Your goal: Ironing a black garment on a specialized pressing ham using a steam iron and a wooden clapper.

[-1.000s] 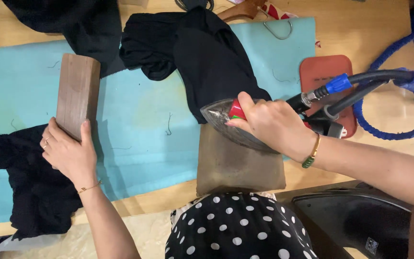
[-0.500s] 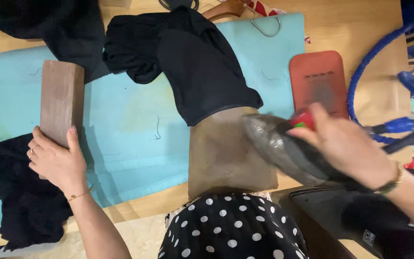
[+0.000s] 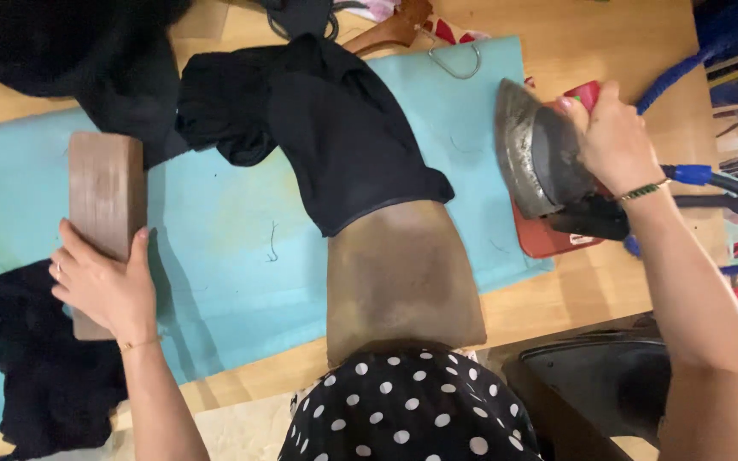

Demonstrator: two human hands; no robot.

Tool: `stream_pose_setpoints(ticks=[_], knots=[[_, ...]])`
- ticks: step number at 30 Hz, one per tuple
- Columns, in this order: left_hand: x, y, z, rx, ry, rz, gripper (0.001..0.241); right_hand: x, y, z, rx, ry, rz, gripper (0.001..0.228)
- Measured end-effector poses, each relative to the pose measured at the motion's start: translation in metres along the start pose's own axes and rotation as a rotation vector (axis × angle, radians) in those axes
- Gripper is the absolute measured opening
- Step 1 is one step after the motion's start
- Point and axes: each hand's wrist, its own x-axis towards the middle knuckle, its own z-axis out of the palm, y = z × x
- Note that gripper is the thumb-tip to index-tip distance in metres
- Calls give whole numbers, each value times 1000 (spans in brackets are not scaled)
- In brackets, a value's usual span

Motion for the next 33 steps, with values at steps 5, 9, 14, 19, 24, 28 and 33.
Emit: stream_pose_setpoints(ticks=[5, 9, 14, 19, 24, 28, 33], knots=[[-31, 56, -15, -597, 116, 24, 85, 3, -8, 0, 66, -50, 125, 60], [-24, 163, -71, -675, -90, 247, 91, -8, -13, -4, -37, 141, -80, 61], [-31, 275, -69, -249, -160, 931, 96, -36, -41, -19, -56, 338, -248, 66], [-32, 274, -56, -335, -92, 927, 97, -61, -65, -25, 14, 383, -280, 67], [-31, 253, -59, -469, -112, 862, 97, -74, -95, -2, 149, 320, -320, 68], [-21, 197, -57, -294, -96, 570, 96, -88, -103, 18, 210, 124, -456, 66], [-2, 76, -22, -90, 10, 227, 95, -90, -102, 49, 141, -7, -607, 66]])
